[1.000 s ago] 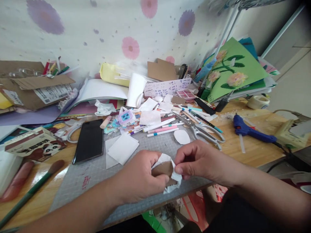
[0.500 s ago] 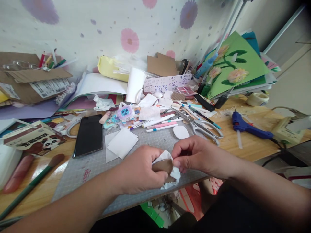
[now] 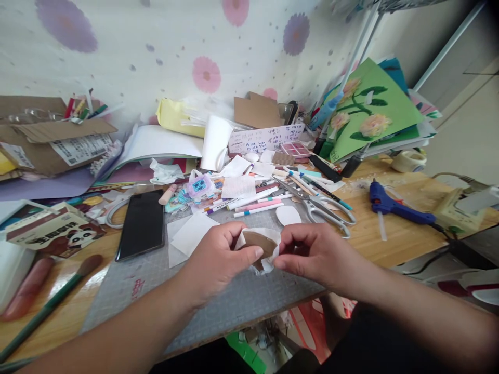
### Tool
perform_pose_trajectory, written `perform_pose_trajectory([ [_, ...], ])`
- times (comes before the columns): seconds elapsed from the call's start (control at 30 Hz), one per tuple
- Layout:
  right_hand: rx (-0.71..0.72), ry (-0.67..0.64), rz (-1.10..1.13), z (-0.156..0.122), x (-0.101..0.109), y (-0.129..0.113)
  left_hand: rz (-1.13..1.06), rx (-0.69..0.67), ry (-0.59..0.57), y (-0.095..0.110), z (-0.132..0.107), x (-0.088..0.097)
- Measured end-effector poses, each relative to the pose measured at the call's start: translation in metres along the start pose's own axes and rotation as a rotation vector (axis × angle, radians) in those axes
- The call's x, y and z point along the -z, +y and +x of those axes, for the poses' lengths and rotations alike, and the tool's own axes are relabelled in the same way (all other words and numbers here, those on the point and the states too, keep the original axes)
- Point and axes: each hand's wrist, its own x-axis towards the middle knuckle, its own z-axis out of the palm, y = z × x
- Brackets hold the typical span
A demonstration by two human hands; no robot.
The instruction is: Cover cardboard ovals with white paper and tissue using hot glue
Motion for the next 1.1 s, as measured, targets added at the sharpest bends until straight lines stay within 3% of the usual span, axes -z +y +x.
perform_pose_trajectory([
  [0.1,-0.003,-0.144,0.236,0.0,0.005,0.006,-0.097,-0.004,-0.039,0.002,-0.001,0.0],
  [0.23,-0.049,-0.18,0.441,0.001,0.007,0.014,-0.118,0.016,-0.088,0.004,-0.003,-0.001],
  [0.53,-0.123,0.003,0.072,0.0,-0.01,0.001,0.089,0.061,0.001,0.003,-0.005,-0.003],
  [0.63,-0.123,0.086,0.032,0.0,-0.017,0.003,0.035,0.051,0.04,0.0,-0.005,-0.005],
  [0.73,-0.098,0.152,0.063,-0.001,-0.022,0.004,-0.151,0.028,0.047,-0.003,-0.004,-0.006],
  [0.83,-0.079,0.08,0.12,-0.002,-0.021,0.002,-0.304,0.043,0.024,-0.004,-0.004,-0.005],
  [0.93,-0.081,-0.027,0.247,-0.002,-0.018,-0.001,-0.319,0.045,0.012,-0.004,-0.004,-0.003],
  [1.1,-0.104,0.029,0.321,-0.001,-0.014,0.001,-0.187,0.062,-0.034,-0.002,-0.004,-0.003],
])
